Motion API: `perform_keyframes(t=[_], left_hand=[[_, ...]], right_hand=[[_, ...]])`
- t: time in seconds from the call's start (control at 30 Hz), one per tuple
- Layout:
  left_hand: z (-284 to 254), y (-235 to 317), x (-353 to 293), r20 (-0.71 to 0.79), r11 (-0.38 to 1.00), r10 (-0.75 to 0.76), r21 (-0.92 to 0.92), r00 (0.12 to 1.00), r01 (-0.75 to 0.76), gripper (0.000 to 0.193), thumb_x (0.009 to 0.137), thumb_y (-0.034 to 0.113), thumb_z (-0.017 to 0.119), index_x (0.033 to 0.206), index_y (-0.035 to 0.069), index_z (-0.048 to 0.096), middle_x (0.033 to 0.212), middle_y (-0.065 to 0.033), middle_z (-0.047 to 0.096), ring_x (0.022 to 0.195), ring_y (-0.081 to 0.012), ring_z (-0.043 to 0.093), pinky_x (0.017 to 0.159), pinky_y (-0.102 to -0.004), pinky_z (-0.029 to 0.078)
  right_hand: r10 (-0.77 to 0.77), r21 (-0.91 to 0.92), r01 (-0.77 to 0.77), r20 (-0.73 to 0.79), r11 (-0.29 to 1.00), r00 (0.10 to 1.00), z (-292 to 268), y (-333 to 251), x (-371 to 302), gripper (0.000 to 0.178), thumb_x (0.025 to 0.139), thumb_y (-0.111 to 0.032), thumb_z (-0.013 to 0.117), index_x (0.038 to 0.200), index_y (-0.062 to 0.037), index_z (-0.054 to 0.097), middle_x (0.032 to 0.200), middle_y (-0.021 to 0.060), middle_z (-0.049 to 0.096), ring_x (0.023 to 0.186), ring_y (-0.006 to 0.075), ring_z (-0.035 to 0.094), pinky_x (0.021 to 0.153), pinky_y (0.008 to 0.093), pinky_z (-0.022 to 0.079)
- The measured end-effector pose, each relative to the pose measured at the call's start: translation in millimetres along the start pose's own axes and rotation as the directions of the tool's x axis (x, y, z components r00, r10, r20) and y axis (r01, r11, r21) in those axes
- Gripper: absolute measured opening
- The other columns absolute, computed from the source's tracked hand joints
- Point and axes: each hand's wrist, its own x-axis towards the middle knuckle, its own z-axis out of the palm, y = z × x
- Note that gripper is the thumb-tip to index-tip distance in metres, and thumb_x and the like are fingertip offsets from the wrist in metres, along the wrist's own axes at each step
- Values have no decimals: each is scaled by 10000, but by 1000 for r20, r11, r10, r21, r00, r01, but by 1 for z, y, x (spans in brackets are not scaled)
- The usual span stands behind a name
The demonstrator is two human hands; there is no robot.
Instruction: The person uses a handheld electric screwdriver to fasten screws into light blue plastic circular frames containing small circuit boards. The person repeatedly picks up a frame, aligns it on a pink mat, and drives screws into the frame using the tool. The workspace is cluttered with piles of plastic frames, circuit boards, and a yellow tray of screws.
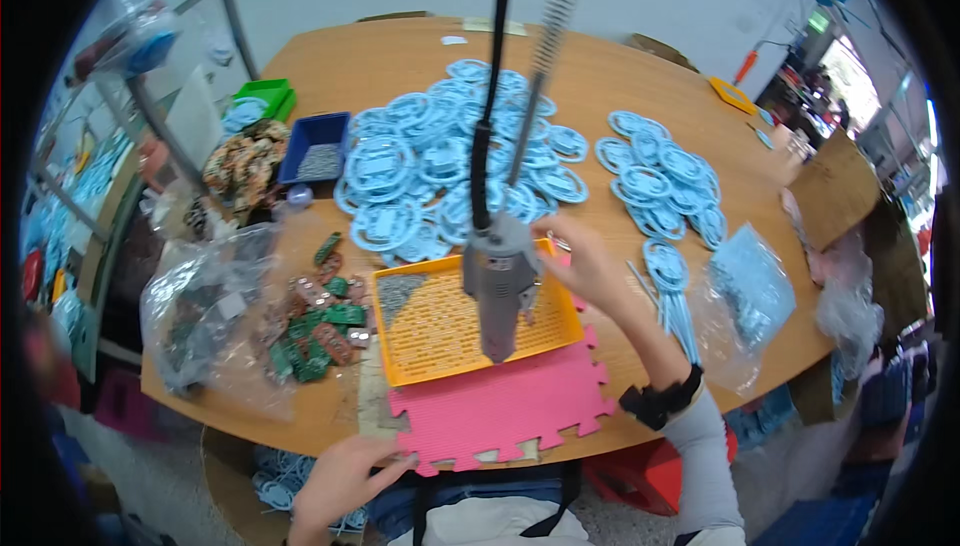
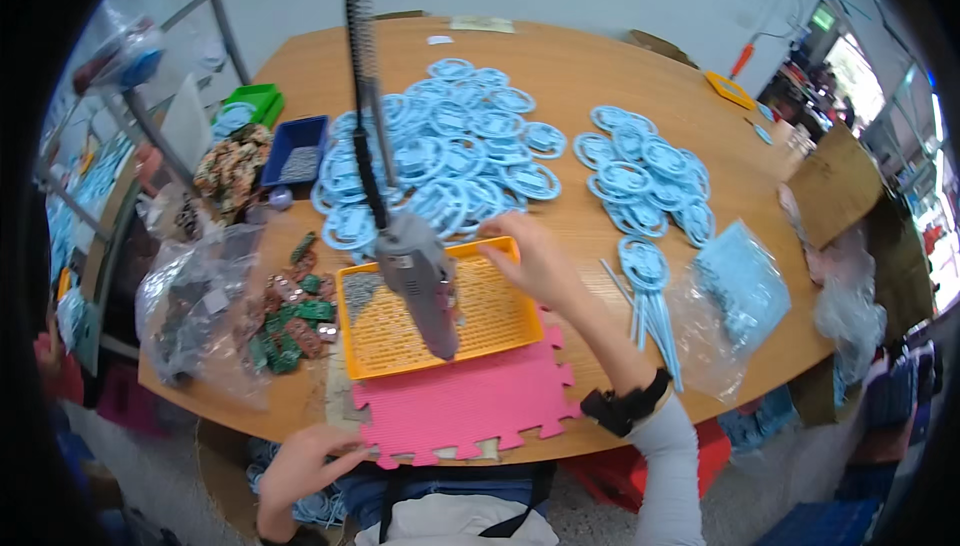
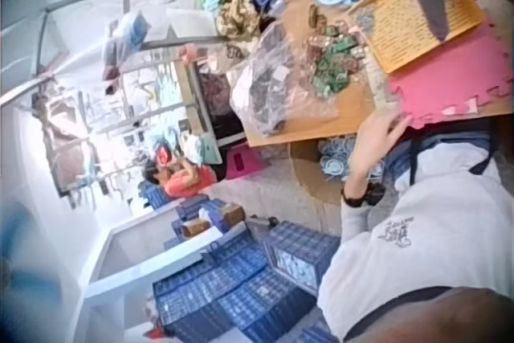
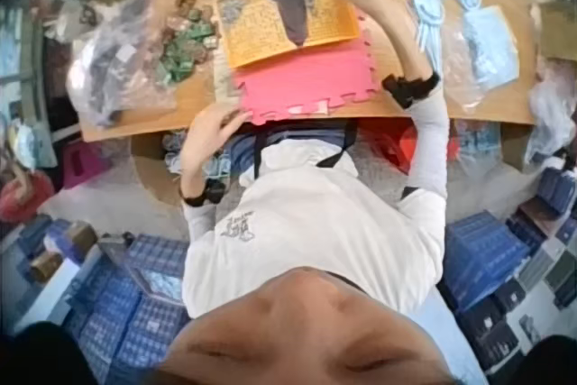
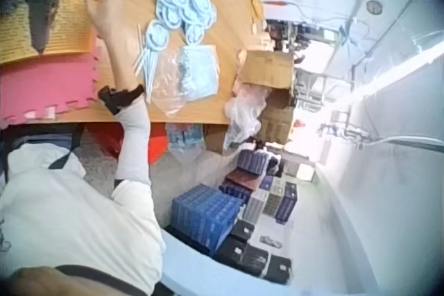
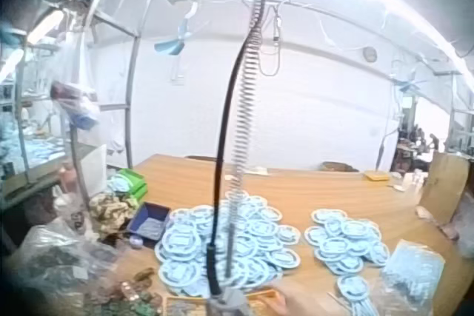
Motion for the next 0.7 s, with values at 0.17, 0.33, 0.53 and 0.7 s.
perform_keyframes(t=[0.17, 0.33, 0.53, 0.7], left_hand=[[-3, -1, 41, -435, 999, -52, -37, 899, 40, 165, 847, 144, 665, 941, 9, 678, 843, -123, 662, 749, -301, 629, 696, -371, 501], [-24, -49, 61, -727, 979, 130, 203, 675, 31, 181, 792, 81, 690, 954, 8, 655, 936, -127, 619, 874, -311, 587, 782, -397, 478], [-27, -64, 74, -694, 922, 26, 294, 719, 251, 349, 733, 113, 741, 1047, 22, 619, 1051, -111, 582, 1002, -314, 523, 892, -413, 435], [-19, -74, 76, -726, 949, 36, 240, 687, 203, 173, 749, 59, 716, 898, 4, 648, 1027, -113, 591, 1009, -310, 525, 886, -398, 428]], right_hand=[[-352, -334, 401, 198, 853, 915, 36, 41, 80, 609, 720, -210, 765, 1275, -152, 522, 1312, 155, 504, 1212, 360, 477, 989, 459, 407], [-98, -384, 239, 351, 892, 931, 60, 27, 99, 619, 708, -360, 784, 1261, -176, 574, 1427, 178, 426, 1299, 377, 414, 1058, 469, 361], [-212, -303, 268, 206, 915, 955, 60, 54, 82, 523, 736, -360, 777, 1158, -92, 621, 1264, 213, 530, 1186, 388, 499, 972, 451, 423], [-263, -364, 286, 114, 886, 958, 81, 76, 93, 486, 724, -353, 775, 1108, -103, 613, 1087, 127, 574, 1044, 338, 557, 828, 450, 455]])
